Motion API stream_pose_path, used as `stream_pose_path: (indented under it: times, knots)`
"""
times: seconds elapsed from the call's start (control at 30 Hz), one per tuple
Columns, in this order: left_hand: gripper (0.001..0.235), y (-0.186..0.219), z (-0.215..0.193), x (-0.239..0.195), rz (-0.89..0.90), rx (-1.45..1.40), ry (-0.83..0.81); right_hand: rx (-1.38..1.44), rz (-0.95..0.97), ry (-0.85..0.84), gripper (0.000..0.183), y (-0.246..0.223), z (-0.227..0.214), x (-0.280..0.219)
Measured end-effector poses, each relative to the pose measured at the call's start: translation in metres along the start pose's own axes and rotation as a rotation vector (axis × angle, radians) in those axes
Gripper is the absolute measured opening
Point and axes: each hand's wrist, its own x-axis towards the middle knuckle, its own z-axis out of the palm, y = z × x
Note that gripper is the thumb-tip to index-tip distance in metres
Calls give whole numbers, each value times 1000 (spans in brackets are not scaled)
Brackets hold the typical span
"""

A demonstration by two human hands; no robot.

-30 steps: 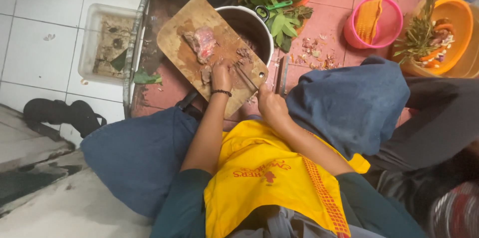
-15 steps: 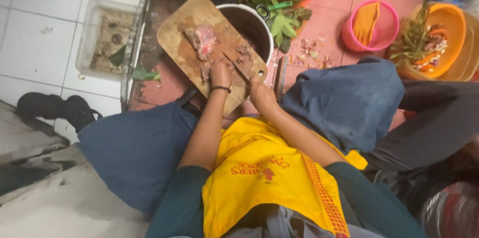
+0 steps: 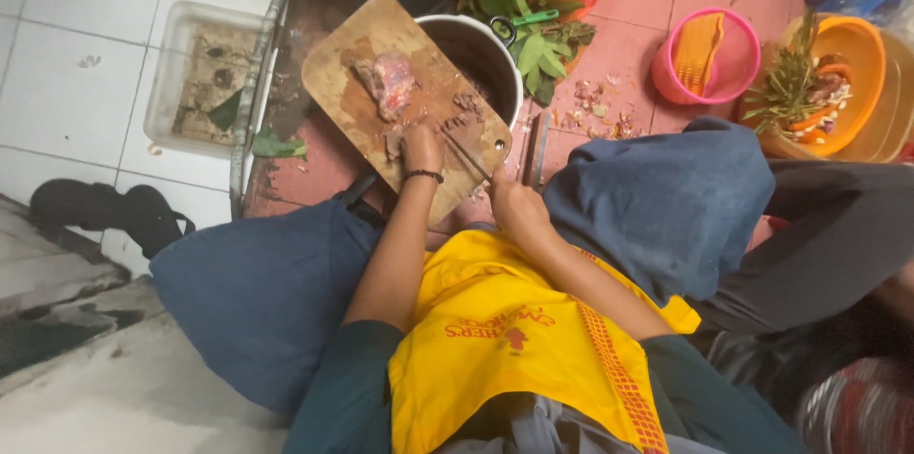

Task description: The person cuts raw meat into smaller pieces on a wooden cutting board.

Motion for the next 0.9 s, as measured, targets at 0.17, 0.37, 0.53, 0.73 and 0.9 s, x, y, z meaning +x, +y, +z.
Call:
stream_pose_path:
  times: [0.17,0.37,0.53,0.73,0.9]
  knots:
    - [4,-14,9,1,-27,79,-23,15,-70,-1,24,34,67,36]
    - [4,-1,9,0,14,144,47,5,-43,42,19,24,71,53]
    - [11,-2,9,6,58,193,129,15,54,-68,20,38,53,22]
    - [9,-43,-36,36,-212,-162,-144,7,118,-76,29,3,-7,15]
    - [7,-42,-92,40,-141,286,-78,-63,-83,-65,22,32,29,35]
